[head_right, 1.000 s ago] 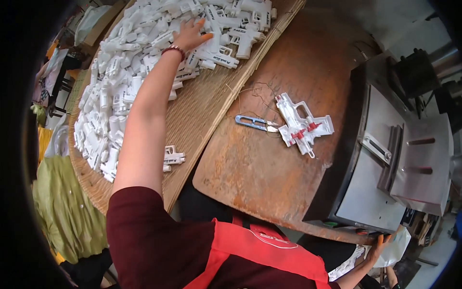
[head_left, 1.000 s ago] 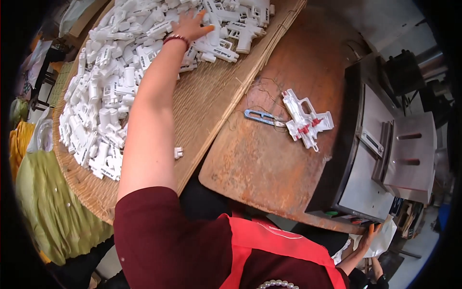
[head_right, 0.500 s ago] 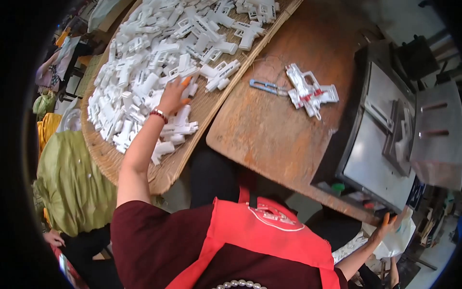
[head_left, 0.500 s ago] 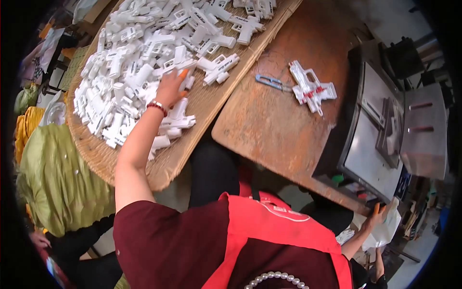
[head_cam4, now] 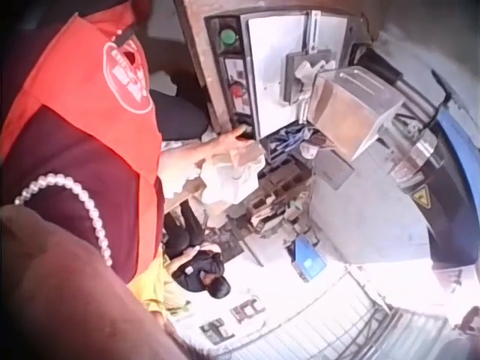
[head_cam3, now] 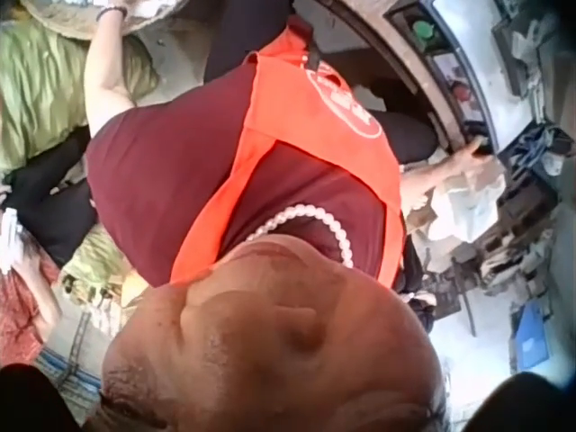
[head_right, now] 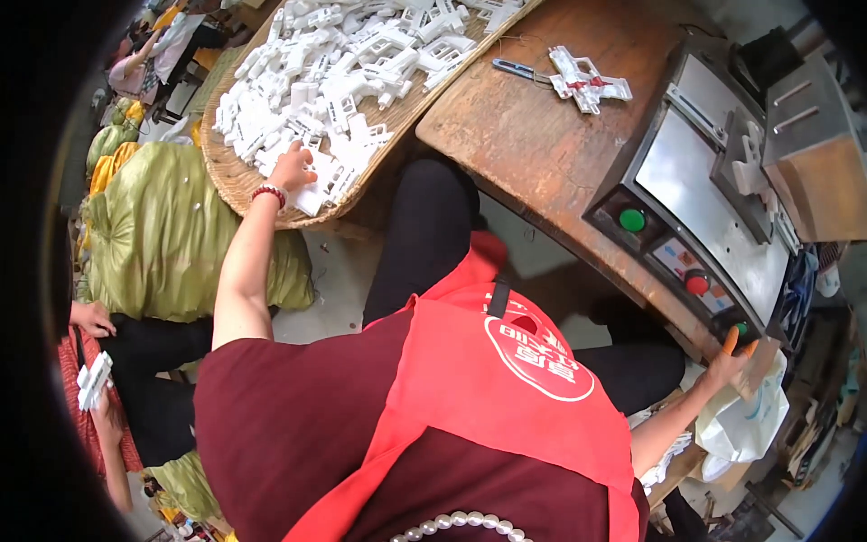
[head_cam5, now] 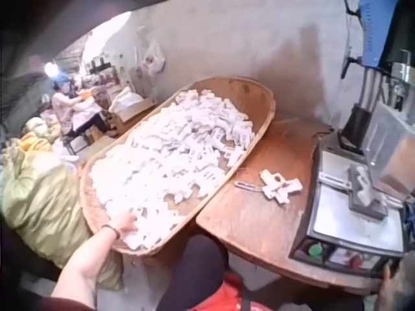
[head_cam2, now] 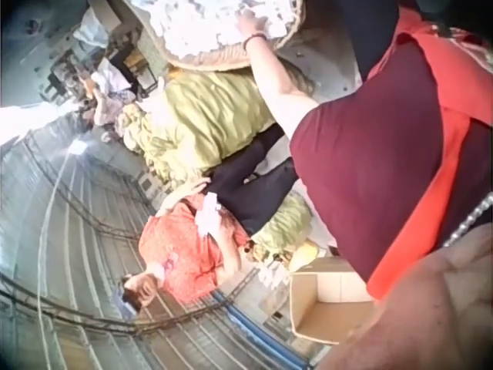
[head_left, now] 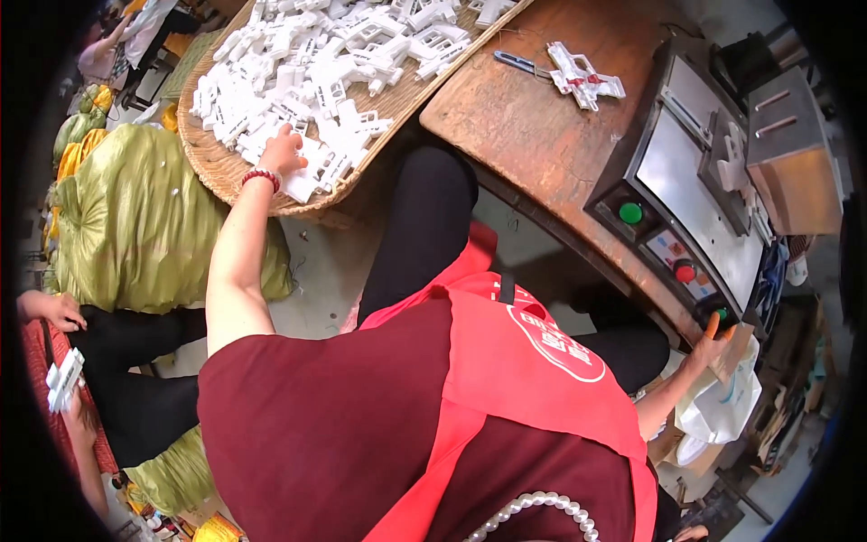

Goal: The person prints designs onto plastic toy gun parts by taking them from a basket, positioning each part into a stamping machine to stamp it, and placing the stamped parts into a container.

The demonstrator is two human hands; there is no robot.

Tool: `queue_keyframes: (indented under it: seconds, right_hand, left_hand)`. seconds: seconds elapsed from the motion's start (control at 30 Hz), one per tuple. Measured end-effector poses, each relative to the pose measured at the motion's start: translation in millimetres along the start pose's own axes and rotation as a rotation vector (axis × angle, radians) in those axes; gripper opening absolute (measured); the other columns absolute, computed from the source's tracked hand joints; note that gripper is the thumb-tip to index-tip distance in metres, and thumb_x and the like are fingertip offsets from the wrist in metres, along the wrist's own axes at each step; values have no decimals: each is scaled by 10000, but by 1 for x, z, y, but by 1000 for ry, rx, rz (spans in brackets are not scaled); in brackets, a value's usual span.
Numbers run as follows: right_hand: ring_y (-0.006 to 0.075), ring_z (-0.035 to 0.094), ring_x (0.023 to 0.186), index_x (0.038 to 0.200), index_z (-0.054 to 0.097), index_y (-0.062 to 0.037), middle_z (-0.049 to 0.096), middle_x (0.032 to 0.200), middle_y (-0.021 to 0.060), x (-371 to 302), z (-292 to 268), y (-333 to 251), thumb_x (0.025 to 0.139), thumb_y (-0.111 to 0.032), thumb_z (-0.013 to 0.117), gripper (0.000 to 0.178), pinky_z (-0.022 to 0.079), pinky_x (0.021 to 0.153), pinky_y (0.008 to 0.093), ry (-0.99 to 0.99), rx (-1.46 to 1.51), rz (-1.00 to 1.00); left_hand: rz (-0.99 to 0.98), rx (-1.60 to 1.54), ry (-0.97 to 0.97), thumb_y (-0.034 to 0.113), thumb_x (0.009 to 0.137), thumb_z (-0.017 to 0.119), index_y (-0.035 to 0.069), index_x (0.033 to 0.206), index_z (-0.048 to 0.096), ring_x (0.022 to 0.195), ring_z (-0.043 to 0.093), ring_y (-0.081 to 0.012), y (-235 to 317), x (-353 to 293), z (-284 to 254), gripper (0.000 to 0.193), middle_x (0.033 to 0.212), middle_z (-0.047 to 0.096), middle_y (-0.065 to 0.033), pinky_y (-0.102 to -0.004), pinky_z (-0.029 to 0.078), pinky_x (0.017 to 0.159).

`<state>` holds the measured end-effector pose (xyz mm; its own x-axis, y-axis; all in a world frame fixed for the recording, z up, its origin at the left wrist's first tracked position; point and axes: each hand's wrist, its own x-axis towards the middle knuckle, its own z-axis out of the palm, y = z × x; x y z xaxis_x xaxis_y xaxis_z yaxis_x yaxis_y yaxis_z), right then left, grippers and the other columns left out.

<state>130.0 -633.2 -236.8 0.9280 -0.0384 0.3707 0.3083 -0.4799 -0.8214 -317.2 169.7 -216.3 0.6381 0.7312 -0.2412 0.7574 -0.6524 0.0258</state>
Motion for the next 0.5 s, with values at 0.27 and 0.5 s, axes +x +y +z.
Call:
queue_keyframes:
  seconds: [0.27,0.5]
  right_hand:
    - [244,537,1137,1217,585,-25,602,1202,119,41,51,-115,896,-109,598,332,378,997,327,58,-189,-278]
    - [358,576,959,1025,639,-48,637,991,138,125,128,-154,822,-158,671,232,428,915,445,89,-266,-689]
  left_hand:
    - [585,-665,545,246,769,724,50,1299,511,1264,408,-280,253,13,-125,604,1329,453,-161,-368,321,1069]
    - [845,-1389,-107,278,775,737,43,1400,353,1257,404,-291,546,17,-146,771,1386,353,-188,-363,364,1021]
